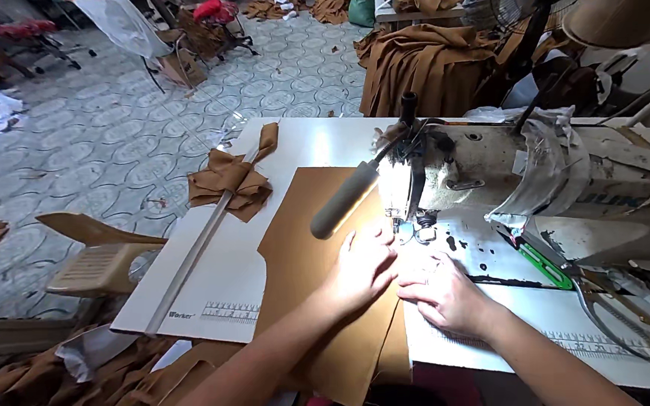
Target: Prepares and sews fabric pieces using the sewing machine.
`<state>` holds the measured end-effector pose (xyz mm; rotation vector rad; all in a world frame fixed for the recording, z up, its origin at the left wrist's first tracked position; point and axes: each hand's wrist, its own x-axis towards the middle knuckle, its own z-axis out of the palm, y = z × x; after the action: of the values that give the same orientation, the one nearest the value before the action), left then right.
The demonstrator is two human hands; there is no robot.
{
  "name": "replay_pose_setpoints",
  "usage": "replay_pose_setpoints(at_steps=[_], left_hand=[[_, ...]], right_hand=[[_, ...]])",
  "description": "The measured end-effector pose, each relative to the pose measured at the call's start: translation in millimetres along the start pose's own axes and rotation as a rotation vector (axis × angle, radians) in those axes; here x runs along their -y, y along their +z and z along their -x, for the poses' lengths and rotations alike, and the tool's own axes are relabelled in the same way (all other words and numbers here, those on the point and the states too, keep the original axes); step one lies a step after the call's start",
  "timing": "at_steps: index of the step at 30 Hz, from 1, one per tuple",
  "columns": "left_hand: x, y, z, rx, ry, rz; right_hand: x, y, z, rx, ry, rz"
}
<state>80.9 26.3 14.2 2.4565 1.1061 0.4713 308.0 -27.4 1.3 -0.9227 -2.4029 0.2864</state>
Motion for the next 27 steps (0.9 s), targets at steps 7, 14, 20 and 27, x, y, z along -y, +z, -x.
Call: replay_pose_setpoints(at_steps=[7,14,20,27], left_hand=[[19,1,-11,-0.007,0.084,0.081],[42,-10,-44,0.025,0.145,0.104],[19,1,-13,-0.124,0.331,-0.077],[33,6,-11,-0.075,0.215,0.017]], right_hand=[[-1,2,-5,-0.015,0.12,-0.002],[0,1,-15,0.102,0.417,0.083],[-7,12,-1,-0.073,0.063,0.144],[-7,12,-2,-0.058,0.183,0.162]])
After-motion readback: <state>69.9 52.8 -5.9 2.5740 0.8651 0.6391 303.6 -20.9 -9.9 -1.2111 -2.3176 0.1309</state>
